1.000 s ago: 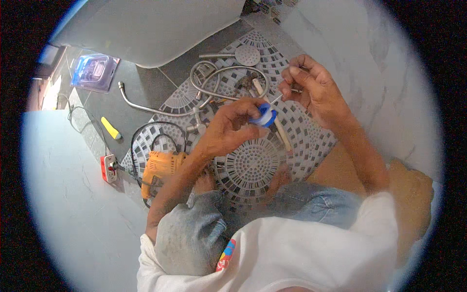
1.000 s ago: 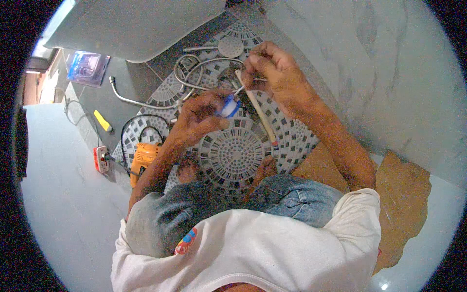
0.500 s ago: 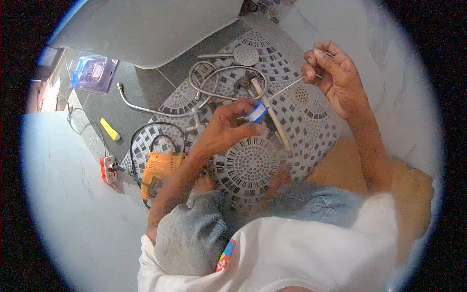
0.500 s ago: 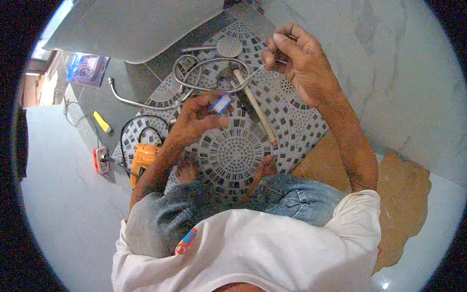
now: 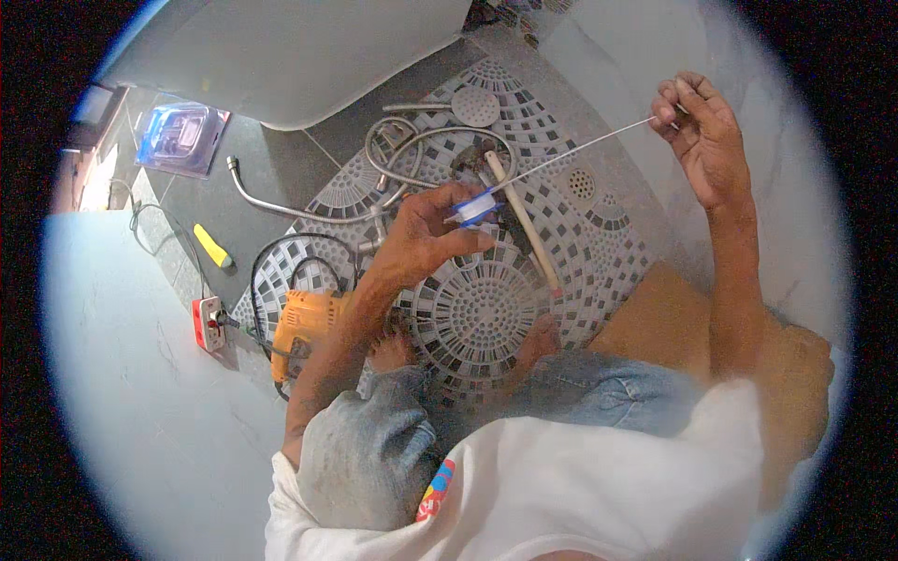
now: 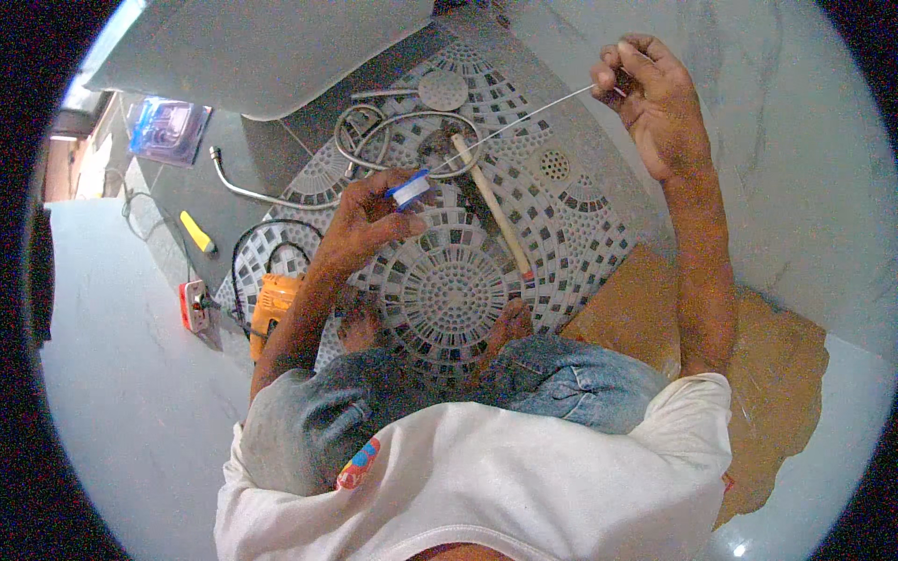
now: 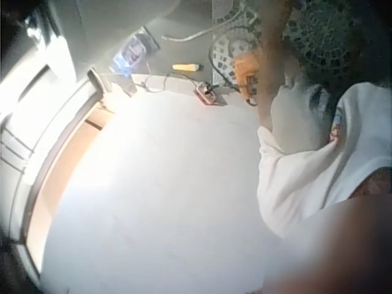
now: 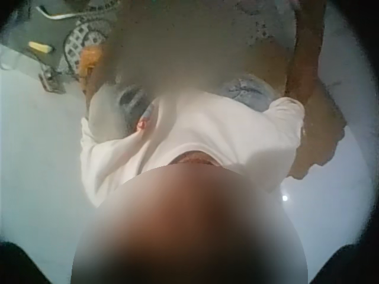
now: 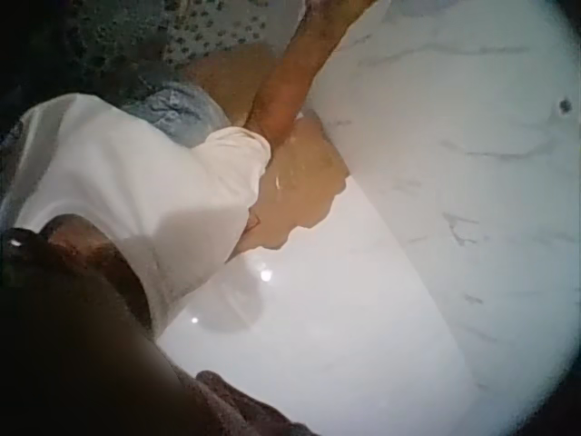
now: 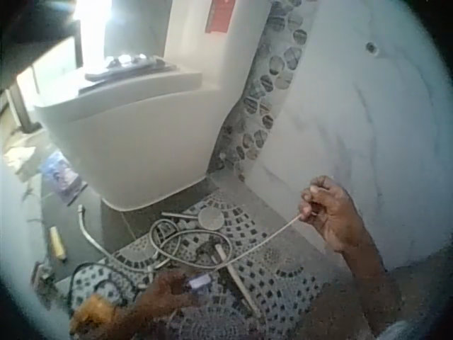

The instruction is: The person is installing or repairing a shower faucet fixture by wrapping thread seal tape around the fittings.

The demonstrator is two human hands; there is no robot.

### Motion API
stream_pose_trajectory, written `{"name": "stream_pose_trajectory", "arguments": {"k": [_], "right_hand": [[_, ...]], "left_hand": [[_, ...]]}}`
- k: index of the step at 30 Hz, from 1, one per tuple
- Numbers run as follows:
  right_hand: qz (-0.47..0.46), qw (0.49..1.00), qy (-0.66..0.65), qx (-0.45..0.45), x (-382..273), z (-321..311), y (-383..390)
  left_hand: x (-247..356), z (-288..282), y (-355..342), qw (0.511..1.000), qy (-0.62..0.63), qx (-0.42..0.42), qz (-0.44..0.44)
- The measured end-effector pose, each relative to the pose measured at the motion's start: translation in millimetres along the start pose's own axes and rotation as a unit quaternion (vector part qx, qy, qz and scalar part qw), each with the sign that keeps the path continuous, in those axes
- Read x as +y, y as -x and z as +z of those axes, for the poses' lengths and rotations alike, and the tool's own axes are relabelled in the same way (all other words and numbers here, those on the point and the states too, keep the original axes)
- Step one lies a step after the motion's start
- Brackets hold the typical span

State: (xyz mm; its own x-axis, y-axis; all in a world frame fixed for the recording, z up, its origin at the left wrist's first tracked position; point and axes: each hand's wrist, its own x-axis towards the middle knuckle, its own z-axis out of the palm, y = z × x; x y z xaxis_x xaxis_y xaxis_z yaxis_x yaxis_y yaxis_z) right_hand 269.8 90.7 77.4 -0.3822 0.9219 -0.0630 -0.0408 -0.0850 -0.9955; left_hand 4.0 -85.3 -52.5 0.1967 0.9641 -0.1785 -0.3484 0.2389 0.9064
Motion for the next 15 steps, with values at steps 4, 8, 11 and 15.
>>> {"name": "stream_pose_trajectory", "arguments": {"k": [4, 8, 11, 15], "right_hand": [[-0.005, 1.0, 0.003, -0.001, 1, -5, -1], [-0.002, 0.999, 0.026, 0.023, 6, -19, -4], [-0.001, 0.999, 0.014, 0.05, 9, -36, -9], [-0.012, 0.995, 0.015, 0.095, 18, -61, -18]], "left_hand": [[1, -3, 0, 0.999, -0.05, 0.003, -0.012], [-7, -7, 0, 0.999, 0.021, 0.024, 0.028], [0, -14, 2, 0.999, -0.009, 0.033, 0.0], [-5, -19, 1, 0.998, -0.029, 0.048, 0.008]]}}
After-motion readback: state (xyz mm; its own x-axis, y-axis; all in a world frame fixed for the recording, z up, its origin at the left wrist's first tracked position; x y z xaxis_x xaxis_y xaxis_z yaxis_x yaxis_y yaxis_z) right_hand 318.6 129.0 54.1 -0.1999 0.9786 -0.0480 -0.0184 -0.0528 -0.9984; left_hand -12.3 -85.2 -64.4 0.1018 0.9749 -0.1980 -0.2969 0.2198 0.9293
